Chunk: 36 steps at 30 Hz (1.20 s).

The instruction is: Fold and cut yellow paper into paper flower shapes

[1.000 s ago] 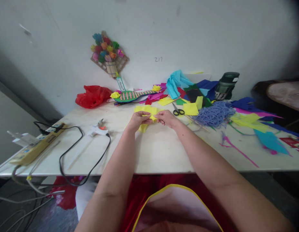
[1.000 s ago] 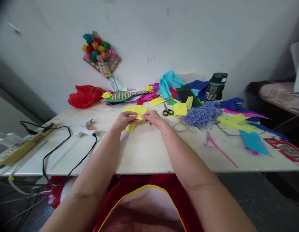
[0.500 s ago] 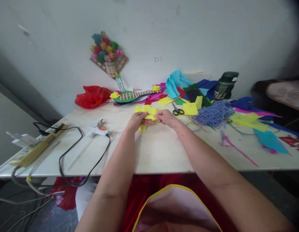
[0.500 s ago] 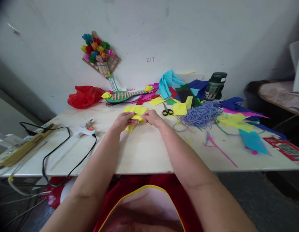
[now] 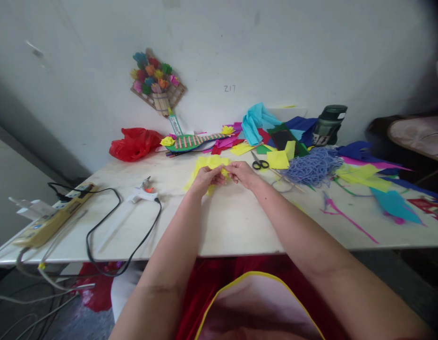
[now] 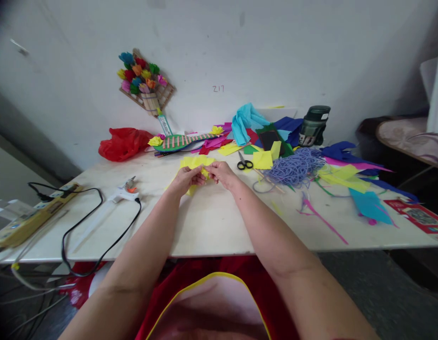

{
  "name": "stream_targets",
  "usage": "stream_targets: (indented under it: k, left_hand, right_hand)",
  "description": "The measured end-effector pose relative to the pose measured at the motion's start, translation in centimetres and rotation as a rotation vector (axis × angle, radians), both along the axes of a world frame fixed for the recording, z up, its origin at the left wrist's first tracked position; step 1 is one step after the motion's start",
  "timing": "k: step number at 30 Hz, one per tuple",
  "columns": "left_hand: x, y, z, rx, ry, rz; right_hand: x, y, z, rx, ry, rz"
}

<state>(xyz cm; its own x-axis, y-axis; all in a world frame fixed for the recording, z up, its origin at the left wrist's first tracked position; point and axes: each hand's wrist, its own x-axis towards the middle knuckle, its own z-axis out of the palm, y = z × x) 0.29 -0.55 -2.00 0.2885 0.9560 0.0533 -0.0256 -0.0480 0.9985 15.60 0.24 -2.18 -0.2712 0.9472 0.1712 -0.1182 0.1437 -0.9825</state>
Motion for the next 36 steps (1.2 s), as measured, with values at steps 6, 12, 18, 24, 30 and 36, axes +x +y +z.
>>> stream_targets:
  k: [6,12,18,24,30,36]
  left_hand:
    - [-0.3,0.3,-0.2,0.039,-0.026,0.002]
    - [-0.7,0.3,0.1,0.025,-0.077,0.025]
    - [-0.9,0.3,0.4,-0.033,-0.205,0.074]
    - [-0.9,0.4,0.4,-0.038,-0.24,0.133]
    - [-1.1,0.5,0.4,-0.066,-0.278,0.143]
    - [-1.0,0.4,0.4,-0.085,-0.315,0.125]
  right_hand:
    - [0.0,0.0,-0.1,-0.031,-0.014,0.068]
    - [0.2,-0.2,0.0,-0.105,0.01,0.176]
    - [0.5,0.0,0.5,-0.144,0.13,0.162]
    - [0.6,-0.1,0.4,-0.183,0.099,0.15]
    - [0.7,-0.3,0.5,-0.097,0.096,0.181]
    - [0.2,-0.3,0.5,-0.016,0.082,0.05]
